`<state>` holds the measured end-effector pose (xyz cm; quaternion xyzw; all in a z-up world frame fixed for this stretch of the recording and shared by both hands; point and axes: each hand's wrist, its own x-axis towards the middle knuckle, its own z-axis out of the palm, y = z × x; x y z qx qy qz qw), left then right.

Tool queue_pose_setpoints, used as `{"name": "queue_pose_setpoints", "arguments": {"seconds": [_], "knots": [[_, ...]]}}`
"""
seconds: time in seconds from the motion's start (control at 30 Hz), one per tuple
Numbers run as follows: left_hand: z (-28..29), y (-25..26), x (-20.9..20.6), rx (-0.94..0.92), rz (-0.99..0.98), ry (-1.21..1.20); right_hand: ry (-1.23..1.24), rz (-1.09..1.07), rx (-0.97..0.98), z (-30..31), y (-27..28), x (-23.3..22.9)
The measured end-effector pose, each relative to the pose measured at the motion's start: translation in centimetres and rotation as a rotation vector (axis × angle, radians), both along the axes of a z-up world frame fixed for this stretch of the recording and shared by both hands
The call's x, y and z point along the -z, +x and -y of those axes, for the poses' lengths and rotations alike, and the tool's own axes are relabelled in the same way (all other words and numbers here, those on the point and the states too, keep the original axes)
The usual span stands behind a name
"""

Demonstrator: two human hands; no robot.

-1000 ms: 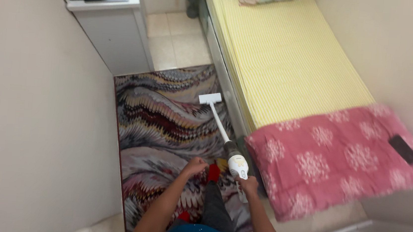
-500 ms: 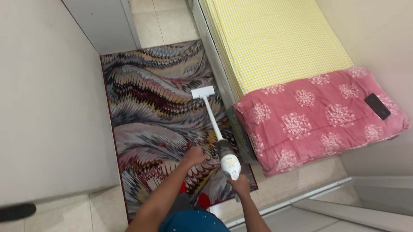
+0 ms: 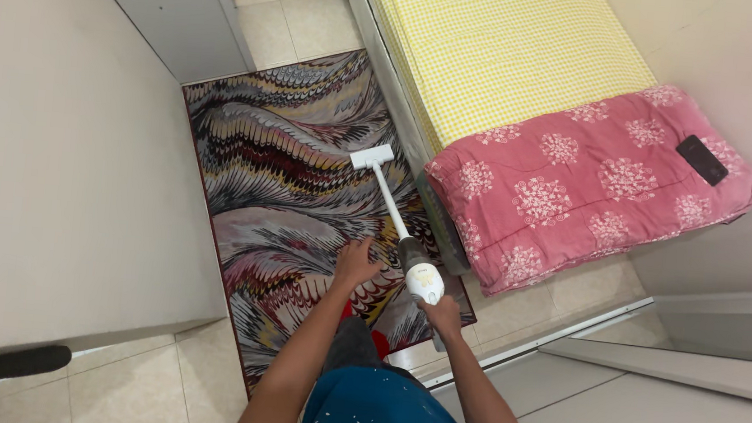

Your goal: The person cleans a patterned rug with a handheld vacuum cleaner.

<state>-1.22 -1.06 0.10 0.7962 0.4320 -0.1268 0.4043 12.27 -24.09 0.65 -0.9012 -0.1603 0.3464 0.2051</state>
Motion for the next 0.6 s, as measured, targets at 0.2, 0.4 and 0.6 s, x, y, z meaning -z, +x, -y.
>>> {"name": "queue_pose_setpoints", "arguments": {"seconds": [0.2, 0.4, 0.6], "knots": [[-3.2, 1.0, 2.1, -0.038, -0.13, -0.068, -0.062, -0.066, 0.085, -3.6, 3.2, -0.1], [-10.3, 5.1, 5.1, -0.064, -0.033, -0.06, 0.027, -0.047, 0.043, -11.5, 7.4, 1.3], [-20.4, 7.9, 4.2, -0.069, 0.155, 0.1, 0.017, -0.001, -0.033, -22.0, 11.2, 0.8]]}}
